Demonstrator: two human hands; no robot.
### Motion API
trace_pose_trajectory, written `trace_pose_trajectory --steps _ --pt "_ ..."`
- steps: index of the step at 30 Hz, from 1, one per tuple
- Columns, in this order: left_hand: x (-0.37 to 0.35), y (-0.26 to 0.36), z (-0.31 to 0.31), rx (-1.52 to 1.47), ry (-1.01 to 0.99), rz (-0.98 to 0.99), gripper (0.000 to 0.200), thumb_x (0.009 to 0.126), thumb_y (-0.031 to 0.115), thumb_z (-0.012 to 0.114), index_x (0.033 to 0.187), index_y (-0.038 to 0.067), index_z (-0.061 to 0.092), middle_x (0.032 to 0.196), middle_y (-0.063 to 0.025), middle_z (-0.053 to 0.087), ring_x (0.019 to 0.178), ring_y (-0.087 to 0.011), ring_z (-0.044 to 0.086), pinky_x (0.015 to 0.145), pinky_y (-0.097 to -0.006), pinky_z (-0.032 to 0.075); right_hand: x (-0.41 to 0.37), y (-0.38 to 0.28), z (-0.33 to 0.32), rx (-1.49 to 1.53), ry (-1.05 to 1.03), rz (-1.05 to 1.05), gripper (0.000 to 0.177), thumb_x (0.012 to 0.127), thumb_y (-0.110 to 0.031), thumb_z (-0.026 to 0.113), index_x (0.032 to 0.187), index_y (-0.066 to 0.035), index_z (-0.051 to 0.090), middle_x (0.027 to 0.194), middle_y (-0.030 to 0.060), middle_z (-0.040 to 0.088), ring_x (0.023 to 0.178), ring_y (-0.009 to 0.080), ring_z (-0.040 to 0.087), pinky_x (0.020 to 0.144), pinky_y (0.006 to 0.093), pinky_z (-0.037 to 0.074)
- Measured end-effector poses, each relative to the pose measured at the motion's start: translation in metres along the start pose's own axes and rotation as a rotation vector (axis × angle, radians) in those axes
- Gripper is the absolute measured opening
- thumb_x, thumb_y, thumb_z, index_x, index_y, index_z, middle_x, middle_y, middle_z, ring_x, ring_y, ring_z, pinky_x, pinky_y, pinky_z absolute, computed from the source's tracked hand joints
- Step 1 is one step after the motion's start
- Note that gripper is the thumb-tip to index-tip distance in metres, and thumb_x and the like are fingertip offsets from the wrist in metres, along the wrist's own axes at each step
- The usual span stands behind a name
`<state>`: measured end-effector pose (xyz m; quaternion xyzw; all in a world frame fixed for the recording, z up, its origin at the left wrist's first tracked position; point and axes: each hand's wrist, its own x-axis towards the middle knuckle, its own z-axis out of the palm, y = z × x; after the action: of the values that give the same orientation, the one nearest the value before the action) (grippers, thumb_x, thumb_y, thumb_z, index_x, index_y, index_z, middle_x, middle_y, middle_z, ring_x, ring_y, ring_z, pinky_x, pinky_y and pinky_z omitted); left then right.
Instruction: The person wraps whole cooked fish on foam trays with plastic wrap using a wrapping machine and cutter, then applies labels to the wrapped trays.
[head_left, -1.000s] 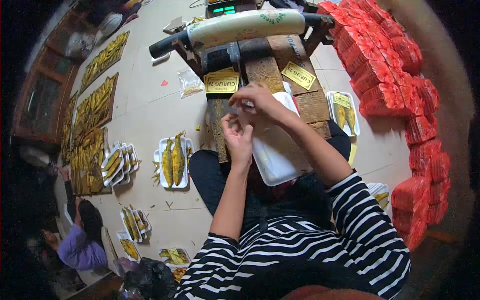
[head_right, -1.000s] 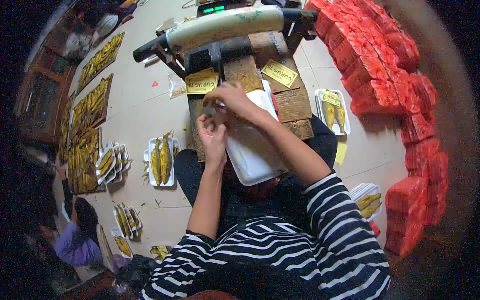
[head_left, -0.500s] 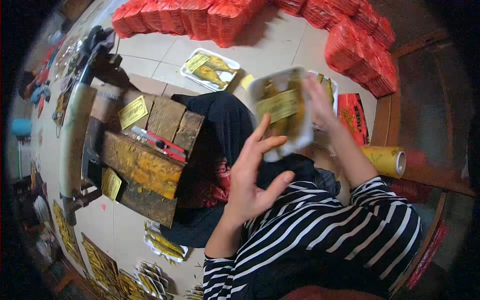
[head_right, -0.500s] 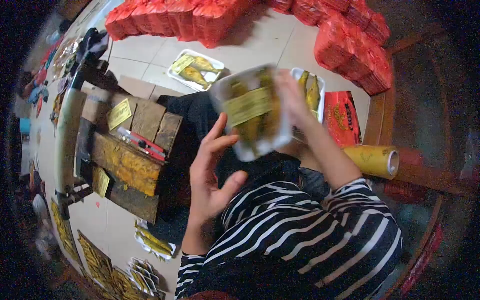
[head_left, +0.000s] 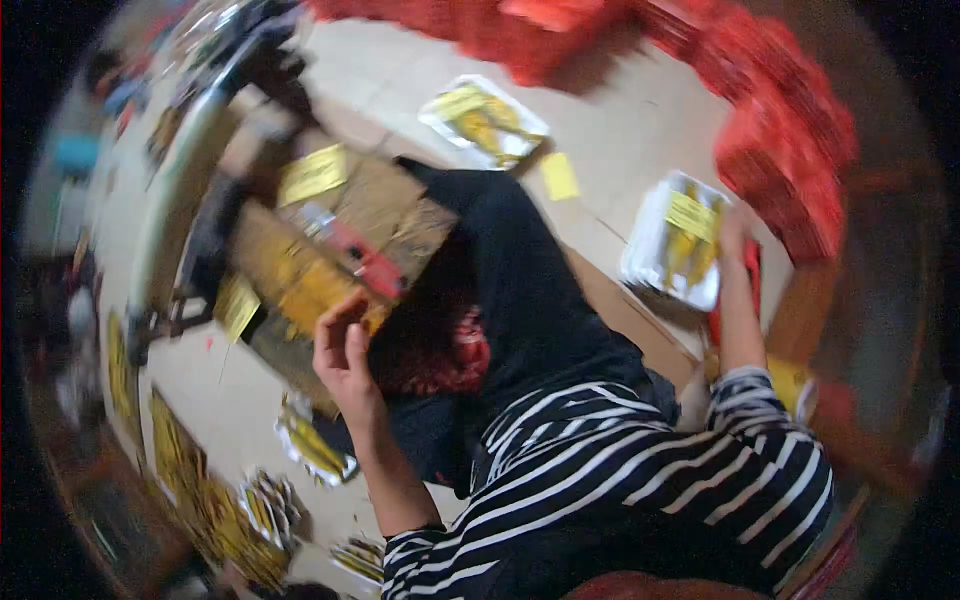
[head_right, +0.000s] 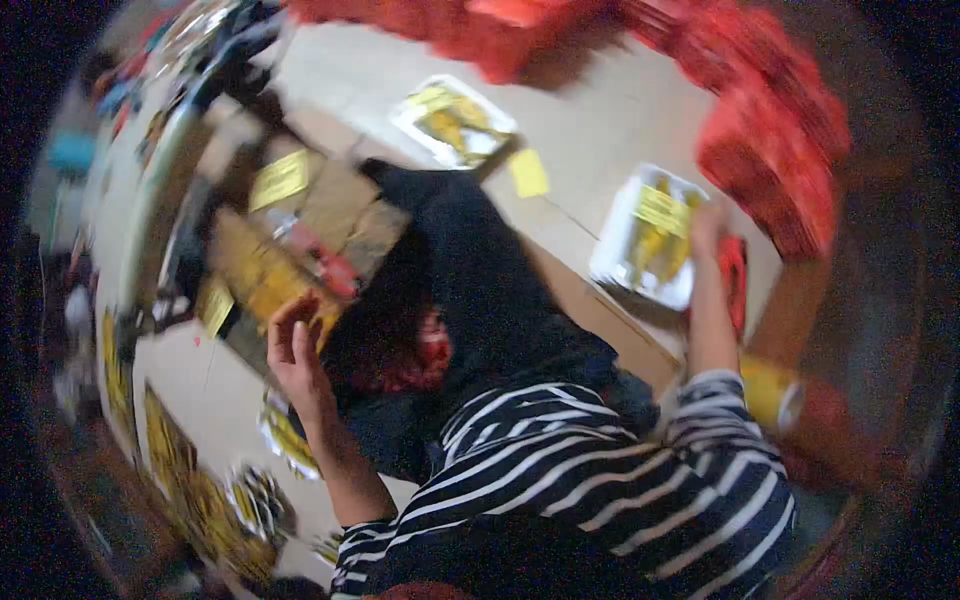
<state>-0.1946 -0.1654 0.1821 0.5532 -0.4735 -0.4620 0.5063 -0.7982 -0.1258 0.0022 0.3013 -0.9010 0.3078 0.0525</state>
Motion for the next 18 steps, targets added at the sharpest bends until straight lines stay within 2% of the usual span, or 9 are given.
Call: trace_pose_trajectory --steps 1,2,4,8,10,12,13,15,18 --pt "-0.001 -0.014 -0.035 0.047 0.138 0.016 0.025 0.088 0.015 0.049 0.109 0.001 0.052 0.111 -0.0085 0.055 0.102 -0.0159 0.051 0.089 -0.03 0.04 0.0 -0.016 -0.001 -0.276 0.238 -0.25 0.036 0.077 -0.016 0.056 0.109 -0.001 0.051 0.105 0.0206 0.053 0.092 0.0345 0.052 0.082 0.0405 0.042" --pt "-0.005 -0.031 -0.072 0.09 0.276 0.031 0.025 0.089 0.017 0.048 0.11 0.003 0.051 0.113 -0.0079 0.054 0.104 -0.0158 0.05 0.088 -0.0302 0.04 -0.001 -0.062 -0.004 -0.174 0.176 0.026 0.04 0.077 -0.021 0.058 0.112 -0.002 0.051 0.118 0.0182 0.047 0.105 0.0323 0.046 0.088 0.0401 0.039" --pt "-0.026 -0.061 -0.147 0.147 0.654 -0.077 0.024 0.089 0.016 0.049 0.109 0.004 0.052 0.11 -0.0046 0.054 0.102 -0.0132 0.05 0.084 -0.0253 0.038 -0.001 -0.105 0.022 -0.322 0.225 -0.217 0.039 0.079 -0.018 0.057 0.115 -0.003 0.049 0.122 0.0164 0.044 0.112 0.0292 0.041 0.091 0.0386 0.037" --pt "-0.109 -0.164 -0.286 0.251 1.071 -0.322 0.031 0.09 0.023 0.045 0.108 0.0 0.053 0.102 -0.0104 0.056 0.092 -0.0174 0.052 0.081 -0.0286 0.042 -0.06 -0.283 0.062 0.489 -0.296 -0.621 0.035 0.082 -0.014 0.053 0.117 -0.007 0.05 0.123 0.0147 0.045 0.112 0.0302 0.044 0.091 0.0364 0.037" --pt "-0.187 -0.314 -0.41 0.256 1.214 -0.544 0.042 0.092 0.032 0.038 0.116 0.0 0.05 0.111 -0.0138 0.055 0.102 -0.022 0.051 0.086 -0.0331 0.041 -0.116 -0.377 0.073 0.568 -0.562 -0.785 0.033 0.084 -0.012 0.05 0.117 -0.009 0.051 0.123 0.0144 0.045 0.112 0.0299 0.045 0.092 0.0357 0.037" --pt "-0.205 -0.284 -0.367 0.006 1.361 -0.406 0.06 0.092 0.046 0.029 0.133 0.002 0.031 0.136 -0.0111 0.034 0.121 -0.0233 0.037 0.103 -0.0321 0.025 -0.158 -0.44 0.098 0.476 -0.518 -1.243 0.032 0.085 -0.012 0.05 0.116 -0.011 0.053 0.123 0.0144 0.046 0.113 0.0289 0.044 0.094 0.0352 0.036" --pt "-0.218 -0.3 -0.377 -0.112 1.407 -0.614 0.064 0.091 0.049 0.028 0.134 0.001 0.028 0.138 -0.0103 0.029 0.122 -0.0223 0.035 0.103 -0.0299 0.025 -0.187 -0.472 0.096 0.539 -0.568 -1.311 0.033 0.085 -0.011 0.049 0.118 -0.011 0.051 0.122 0.0145 0.047 0.113 0.0292 0.044 0.095 0.0358 0.034" --pt "-0.204 -0.251 -0.345 -0.354 1.455 -0.705 0.061 0.089 0.051 0.032 0.128 0.004 0.037 0.123 -0.0132 0.045 0.108 -0.0232 0.049 0.088 -0.0344 0.041 -0.213 -0.514 0.119 0.559 -0.65 -1.441 0.037 0.083 -0.008 0.051 0.12 -0.012 0.05 0.12 0.0156 0.048 0.112 0.0303 0.045 0.095 0.0354 0.035" --pt "-0.211 -0.271 -0.356 -0.322 1.335 -0.817 0.042 0.088 0.042 0.04 0.107 0.007 0.054 0.084 -0.0063 0.057 0.072 -0.0195 0.054 0.062 -0.0339 0.044 -0.217 -0.543 0.144 0.328 -0.704 -1.435 0.039 0.08 -0.011 0.059 0.118 -0.01 0.051 0.111 0.0167 0.053 0.096 0.0303 0.054 0.08 0.035 0.044"
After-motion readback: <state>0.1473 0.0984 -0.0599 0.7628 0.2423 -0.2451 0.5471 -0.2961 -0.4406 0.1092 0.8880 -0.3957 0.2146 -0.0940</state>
